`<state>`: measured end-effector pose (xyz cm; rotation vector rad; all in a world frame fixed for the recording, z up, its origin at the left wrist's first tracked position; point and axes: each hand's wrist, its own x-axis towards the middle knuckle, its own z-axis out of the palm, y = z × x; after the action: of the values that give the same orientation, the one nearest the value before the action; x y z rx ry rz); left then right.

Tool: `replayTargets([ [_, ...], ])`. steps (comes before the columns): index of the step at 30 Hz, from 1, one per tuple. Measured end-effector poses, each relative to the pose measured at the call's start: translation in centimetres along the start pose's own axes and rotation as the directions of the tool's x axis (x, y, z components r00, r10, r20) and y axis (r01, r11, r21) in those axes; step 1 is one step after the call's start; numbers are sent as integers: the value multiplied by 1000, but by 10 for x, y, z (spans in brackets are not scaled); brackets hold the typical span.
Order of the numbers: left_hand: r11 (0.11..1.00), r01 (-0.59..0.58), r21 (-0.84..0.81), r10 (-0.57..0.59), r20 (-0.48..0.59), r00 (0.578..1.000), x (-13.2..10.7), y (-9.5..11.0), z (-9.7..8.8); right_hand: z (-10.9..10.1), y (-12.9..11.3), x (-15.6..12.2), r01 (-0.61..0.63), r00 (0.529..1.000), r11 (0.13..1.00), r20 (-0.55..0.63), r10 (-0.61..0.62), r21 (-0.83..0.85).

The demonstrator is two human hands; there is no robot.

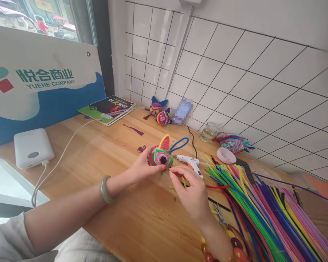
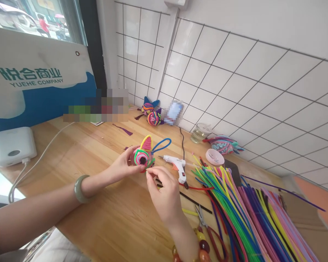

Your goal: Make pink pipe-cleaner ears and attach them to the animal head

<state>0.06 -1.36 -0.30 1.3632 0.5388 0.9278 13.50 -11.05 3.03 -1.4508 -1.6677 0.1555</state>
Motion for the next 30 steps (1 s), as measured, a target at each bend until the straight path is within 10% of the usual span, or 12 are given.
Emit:
replayTargets([
  [30, 944, -143, 296, 123, 86, 989, -12, 2, 9, 4, 2, 0, -146, 987, 982, -43, 152, 123],
])
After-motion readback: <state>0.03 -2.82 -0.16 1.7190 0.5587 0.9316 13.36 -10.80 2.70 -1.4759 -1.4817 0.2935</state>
